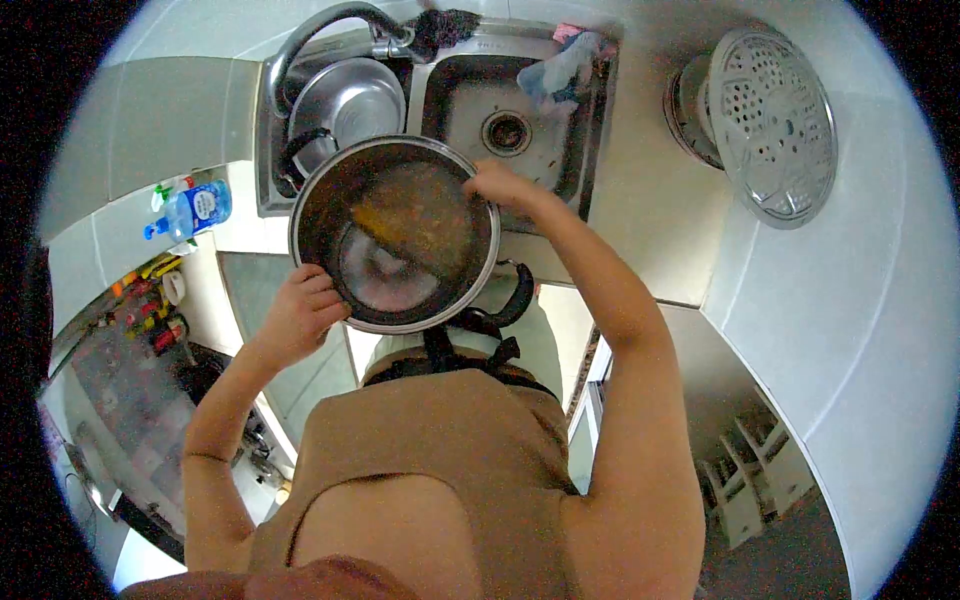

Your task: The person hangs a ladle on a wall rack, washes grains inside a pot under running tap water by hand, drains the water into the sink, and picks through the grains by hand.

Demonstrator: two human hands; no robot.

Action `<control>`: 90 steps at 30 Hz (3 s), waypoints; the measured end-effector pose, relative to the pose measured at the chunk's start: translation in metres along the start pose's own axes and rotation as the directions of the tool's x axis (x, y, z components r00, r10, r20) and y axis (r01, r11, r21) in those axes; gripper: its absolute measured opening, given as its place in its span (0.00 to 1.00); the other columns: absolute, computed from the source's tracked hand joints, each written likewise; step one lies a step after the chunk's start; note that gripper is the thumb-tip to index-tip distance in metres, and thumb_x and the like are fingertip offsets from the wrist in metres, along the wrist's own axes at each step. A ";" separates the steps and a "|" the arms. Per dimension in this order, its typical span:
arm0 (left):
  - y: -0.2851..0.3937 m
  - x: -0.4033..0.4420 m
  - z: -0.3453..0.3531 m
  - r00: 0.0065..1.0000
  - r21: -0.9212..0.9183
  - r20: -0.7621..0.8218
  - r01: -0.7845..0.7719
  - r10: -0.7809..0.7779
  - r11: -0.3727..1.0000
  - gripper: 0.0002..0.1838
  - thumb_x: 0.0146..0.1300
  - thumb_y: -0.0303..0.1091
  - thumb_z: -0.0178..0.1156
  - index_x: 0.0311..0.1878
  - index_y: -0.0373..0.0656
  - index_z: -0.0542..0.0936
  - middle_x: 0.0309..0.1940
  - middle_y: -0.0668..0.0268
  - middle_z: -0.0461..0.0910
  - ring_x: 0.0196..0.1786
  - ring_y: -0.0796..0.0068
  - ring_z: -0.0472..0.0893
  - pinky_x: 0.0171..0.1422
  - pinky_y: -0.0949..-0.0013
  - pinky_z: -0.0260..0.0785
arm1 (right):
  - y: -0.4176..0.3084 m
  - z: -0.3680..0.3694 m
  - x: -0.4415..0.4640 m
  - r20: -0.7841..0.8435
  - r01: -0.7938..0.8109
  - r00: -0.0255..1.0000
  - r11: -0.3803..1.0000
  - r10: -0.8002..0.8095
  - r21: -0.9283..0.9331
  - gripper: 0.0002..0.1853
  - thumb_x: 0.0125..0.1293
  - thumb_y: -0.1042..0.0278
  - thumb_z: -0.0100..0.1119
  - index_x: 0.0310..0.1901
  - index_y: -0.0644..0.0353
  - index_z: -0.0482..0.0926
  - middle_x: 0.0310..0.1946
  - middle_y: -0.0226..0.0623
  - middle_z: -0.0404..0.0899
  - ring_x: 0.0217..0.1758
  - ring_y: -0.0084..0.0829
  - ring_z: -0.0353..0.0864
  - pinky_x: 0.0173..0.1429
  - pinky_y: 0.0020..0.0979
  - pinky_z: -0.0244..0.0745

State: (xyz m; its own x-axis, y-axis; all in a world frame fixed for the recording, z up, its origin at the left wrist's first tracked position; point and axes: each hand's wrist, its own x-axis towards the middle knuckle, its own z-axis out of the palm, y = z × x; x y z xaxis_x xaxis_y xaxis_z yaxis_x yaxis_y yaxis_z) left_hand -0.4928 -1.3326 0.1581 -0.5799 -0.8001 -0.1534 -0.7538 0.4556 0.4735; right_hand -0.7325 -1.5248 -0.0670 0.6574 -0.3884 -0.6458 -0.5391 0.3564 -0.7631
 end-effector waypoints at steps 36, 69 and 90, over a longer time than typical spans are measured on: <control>0.018 0.054 -0.017 0.985 0.038 0.168 -0.051 0.044 0.998 0.10 0.43 0.30 0.60 0.31 0.43 0.75 0.28 0.68 0.73 0.40 0.66 0.73 0.57 0.61 0.63 | 0.013 -0.012 0.066 0.057 0.045 0.976 0.450 -0.210 0.892 0.23 0.76 0.49 0.43 0.53 0.62 0.77 0.56 0.38 0.78 0.61 0.34 0.74 0.69 0.39 0.67; 0.021 0.090 -0.028 0.970 0.034 0.241 -0.054 0.044 0.998 0.11 0.37 0.29 0.61 0.28 0.44 0.73 0.26 0.69 0.71 0.38 0.67 0.73 0.58 0.60 0.62 | 0.032 -0.018 0.081 0.016 0.059 0.983 0.396 -0.183 0.916 0.19 0.73 0.51 0.52 0.39 0.60 0.80 0.41 0.38 0.82 0.49 0.31 0.80 0.60 0.35 0.73; 0.018 0.109 -0.034 0.962 0.012 0.272 -0.033 0.029 0.999 0.11 0.36 0.27 0.61 0.28 0.44 0.73 0.26 0.69 0.71 0.38 0.66 0.74 0.57 0.60 0.62 | 0.057 -0.021 0.101 -0.054 0.101 0.989 0.369 -0.137 0.924 0.12 0.73 0.60 0.50 0.42 0.61 0.76 0.36 0.34 0.78 0.44 0.29 0.76 0.55 0.32 0.72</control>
State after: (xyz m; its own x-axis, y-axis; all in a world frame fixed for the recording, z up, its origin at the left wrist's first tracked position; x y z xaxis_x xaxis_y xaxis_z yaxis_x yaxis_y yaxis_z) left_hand -0.5593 -1.4251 0.1796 -0.6633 -0.6507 -0.3697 -0.7379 0.4864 0.4678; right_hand -0.7079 -1.5616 -0.1763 0.6958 -0.4786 -0.5355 0.3539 0.8773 -0.3241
